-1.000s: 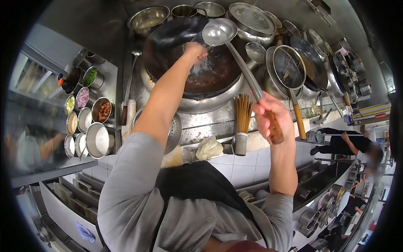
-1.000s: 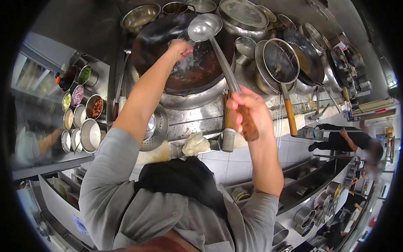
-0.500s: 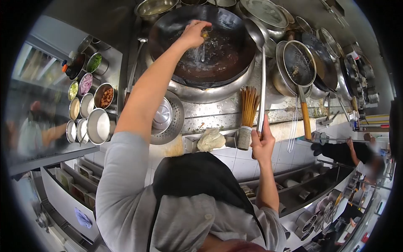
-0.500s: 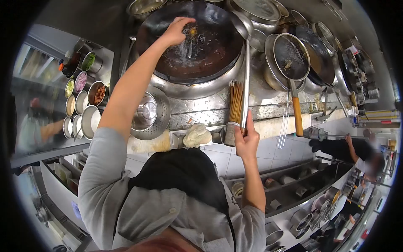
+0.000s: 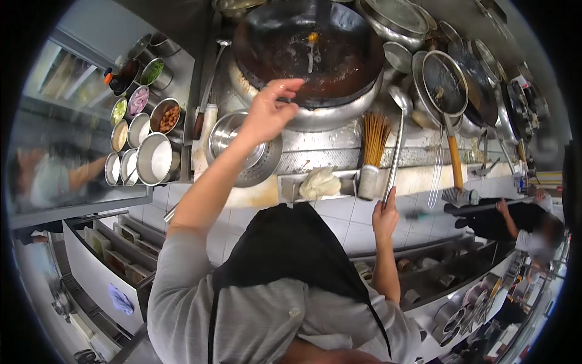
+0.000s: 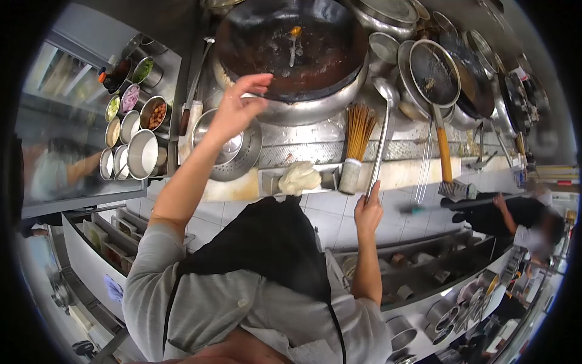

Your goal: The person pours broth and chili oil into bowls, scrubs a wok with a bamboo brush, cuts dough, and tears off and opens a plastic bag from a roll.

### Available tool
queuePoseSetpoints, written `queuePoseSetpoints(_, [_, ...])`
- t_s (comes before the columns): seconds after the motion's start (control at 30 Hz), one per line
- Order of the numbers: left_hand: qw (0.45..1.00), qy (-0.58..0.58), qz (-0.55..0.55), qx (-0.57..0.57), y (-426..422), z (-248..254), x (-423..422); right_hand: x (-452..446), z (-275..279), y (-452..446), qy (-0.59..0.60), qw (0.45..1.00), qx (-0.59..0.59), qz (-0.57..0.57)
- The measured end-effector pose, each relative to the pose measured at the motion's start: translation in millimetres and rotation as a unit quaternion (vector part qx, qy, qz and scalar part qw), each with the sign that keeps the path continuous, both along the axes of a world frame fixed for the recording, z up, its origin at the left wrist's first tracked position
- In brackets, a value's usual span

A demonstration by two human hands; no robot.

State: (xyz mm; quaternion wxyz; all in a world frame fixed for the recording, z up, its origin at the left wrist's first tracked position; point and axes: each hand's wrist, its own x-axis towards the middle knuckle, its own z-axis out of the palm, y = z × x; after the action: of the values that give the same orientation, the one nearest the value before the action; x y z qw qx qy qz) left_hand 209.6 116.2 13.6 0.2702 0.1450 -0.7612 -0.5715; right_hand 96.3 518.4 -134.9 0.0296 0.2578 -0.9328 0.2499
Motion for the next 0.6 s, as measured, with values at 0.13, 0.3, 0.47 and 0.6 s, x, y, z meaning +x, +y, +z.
queuePoseSetpoints(0.13, [0.996, -0.006, -0.073, 0.043, 43, -6, 40, 23, 1, -6, 0.003, 0.991, 0.124, -0.049])
queuePoseSetpoints(0.3, [0.956, -0.066, -0.245, 0.145, 85, -36, 105, 88, 19, -39, 0.160, 0.982, -0.058, 0.081])
queuePoseSetpoints(0.47, [0.854, -0.263, -0.392, 0.216, 131, -108, 139, 109, -92, -82, -0.392, 0.895, -0.159, -0.141])
queuePoseSetpoints(0.6, [0.847, -0.381, -0.229, 0.291, 158, -181, 157, 115, -150, -85, -0.313, 0.943, -0.111, 0.038])
